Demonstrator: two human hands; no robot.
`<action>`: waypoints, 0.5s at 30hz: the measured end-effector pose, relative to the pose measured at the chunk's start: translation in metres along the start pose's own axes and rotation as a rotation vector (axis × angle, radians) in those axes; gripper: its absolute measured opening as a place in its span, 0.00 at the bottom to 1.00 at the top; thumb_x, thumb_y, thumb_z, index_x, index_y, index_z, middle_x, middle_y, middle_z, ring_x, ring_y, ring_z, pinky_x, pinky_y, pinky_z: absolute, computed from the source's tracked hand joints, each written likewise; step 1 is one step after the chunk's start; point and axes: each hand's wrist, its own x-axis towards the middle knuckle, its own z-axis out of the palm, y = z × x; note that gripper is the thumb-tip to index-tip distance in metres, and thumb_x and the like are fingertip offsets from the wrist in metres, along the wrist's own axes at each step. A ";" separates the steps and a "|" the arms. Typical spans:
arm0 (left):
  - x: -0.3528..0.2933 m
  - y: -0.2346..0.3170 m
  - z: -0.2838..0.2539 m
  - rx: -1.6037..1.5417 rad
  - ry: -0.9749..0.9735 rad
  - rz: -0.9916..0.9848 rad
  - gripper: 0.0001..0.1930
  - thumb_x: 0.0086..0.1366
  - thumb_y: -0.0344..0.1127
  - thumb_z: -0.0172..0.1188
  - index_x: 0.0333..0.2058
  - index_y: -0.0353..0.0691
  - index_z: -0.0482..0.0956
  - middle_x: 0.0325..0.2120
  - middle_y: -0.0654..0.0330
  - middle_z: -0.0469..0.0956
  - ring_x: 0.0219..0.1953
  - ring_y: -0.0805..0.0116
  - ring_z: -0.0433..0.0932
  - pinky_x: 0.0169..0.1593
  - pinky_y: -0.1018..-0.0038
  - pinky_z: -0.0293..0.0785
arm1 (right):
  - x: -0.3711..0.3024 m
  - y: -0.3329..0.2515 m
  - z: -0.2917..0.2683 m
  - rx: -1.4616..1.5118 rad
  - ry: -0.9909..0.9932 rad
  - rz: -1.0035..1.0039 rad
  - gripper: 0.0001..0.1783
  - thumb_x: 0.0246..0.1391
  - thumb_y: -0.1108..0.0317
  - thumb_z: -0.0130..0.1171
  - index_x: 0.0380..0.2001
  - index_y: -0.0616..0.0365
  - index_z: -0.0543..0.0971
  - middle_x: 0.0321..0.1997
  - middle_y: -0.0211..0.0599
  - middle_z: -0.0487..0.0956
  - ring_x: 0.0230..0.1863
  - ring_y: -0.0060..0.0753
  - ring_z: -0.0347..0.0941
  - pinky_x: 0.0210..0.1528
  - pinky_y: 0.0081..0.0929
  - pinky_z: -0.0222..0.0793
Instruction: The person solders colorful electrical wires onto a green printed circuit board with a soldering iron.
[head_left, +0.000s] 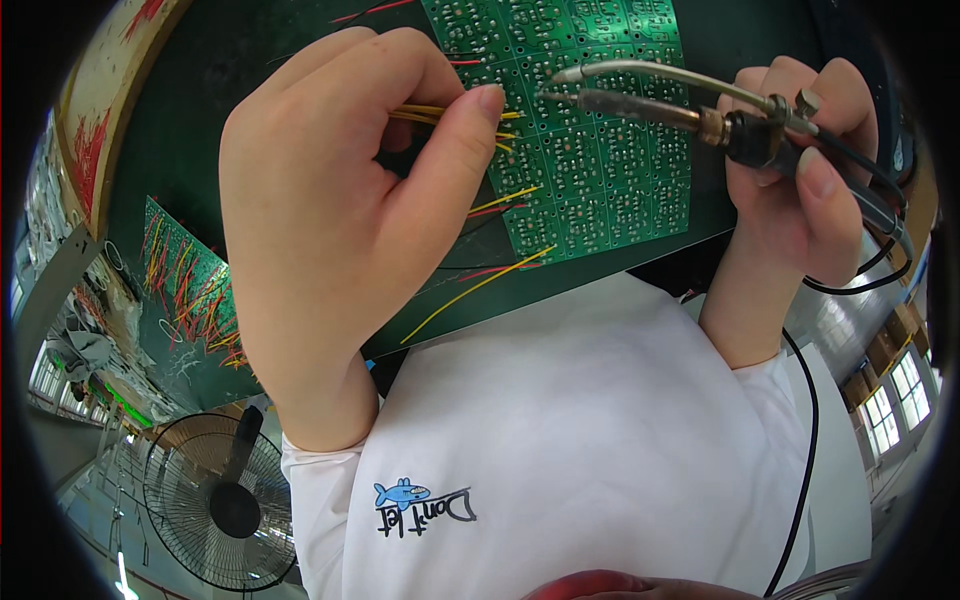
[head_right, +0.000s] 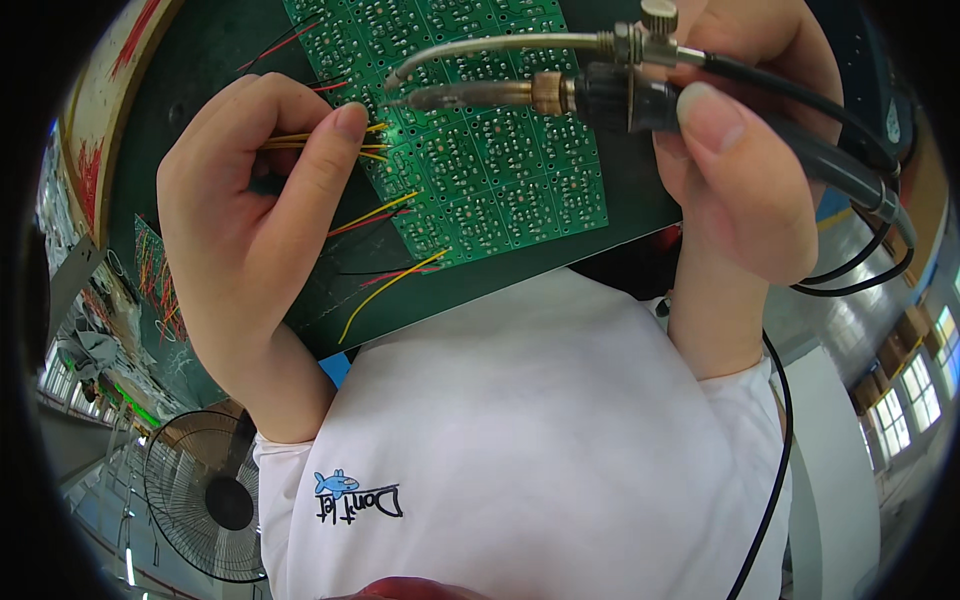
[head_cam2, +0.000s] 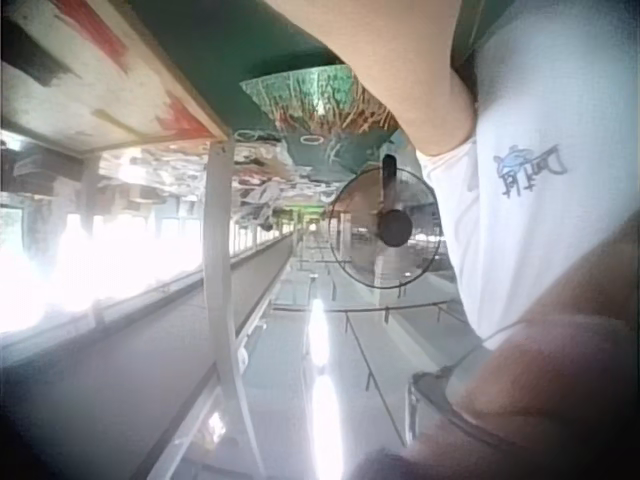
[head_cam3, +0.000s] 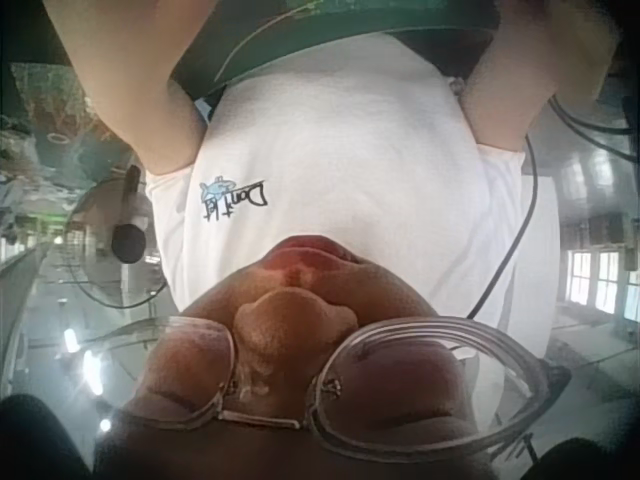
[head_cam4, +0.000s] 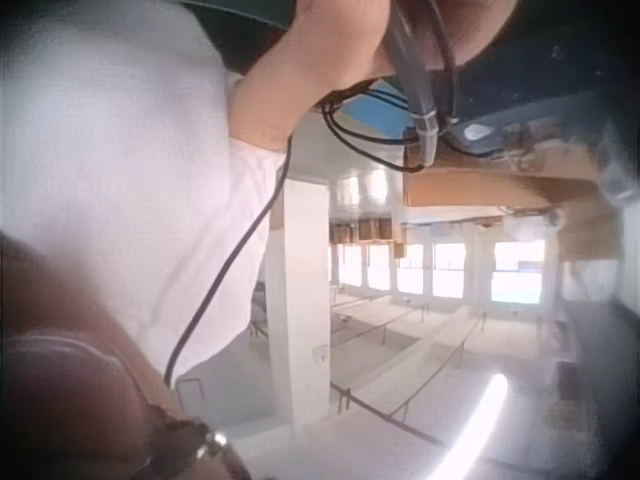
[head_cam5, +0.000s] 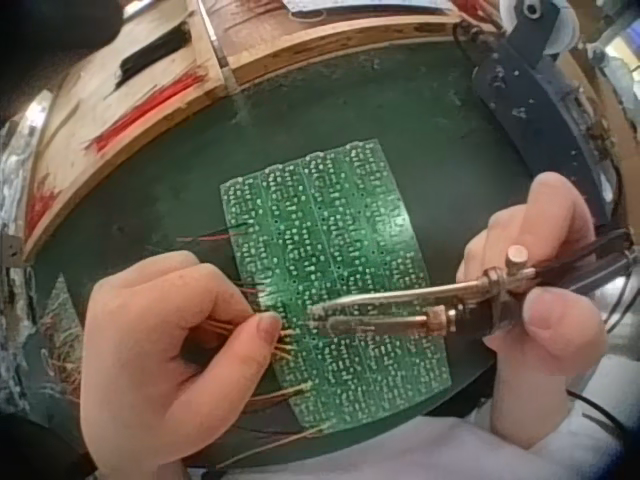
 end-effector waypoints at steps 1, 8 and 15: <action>-0.001 0.002 -0.002 0.000 0.010 -0.002 0.06 0.62 0.24 0.66 0.28 0.31 0.77 0.21 0.65 0.71 0.24 0.81 0.66 0.29 0.83 0.62 | 0.000 0.000 0.001 -0.008 -0.029 -0.024 0.12 0.52 0.67 0.55 0.34 0.57 0.64 0.26 0.36 0.66 0.26 0.23 0.57 0.29 0.23 0.55; -0.002 -0.001 -0.005 0.057 -0.010 0.071 0.07 0.58 0.25 0.68 0.27 0.32 0.77 0.20 0.64 0.70 0.22 0.79 0.64 0.27 0.80 0.57 | -0.001 0.006 0.003 -0.048 -0.067 -0.065 0.13 0.52 0.67 0.57 0.35 0.59 0.65 0.25 0.36 0.67 0.25 0.23 0.58 0.28 0.25 0.55; 0.001 0.002 -0.001 0.040 0.025 0.073 0.07 0.53 0.24 0.68 0.28 0.35 0.78 0.21 0.65 0.74 0.22 0.79 0.65 0.25 0.80 0.55 | -0.004 0.000 -0.004 -0.159 -0.026 -0.018 0.13 0.49 0.68 0.57 0.33 0.58 0.65 0.24 0.35 0.67 0.22 0.22 0.57 0.26 0.25 0.53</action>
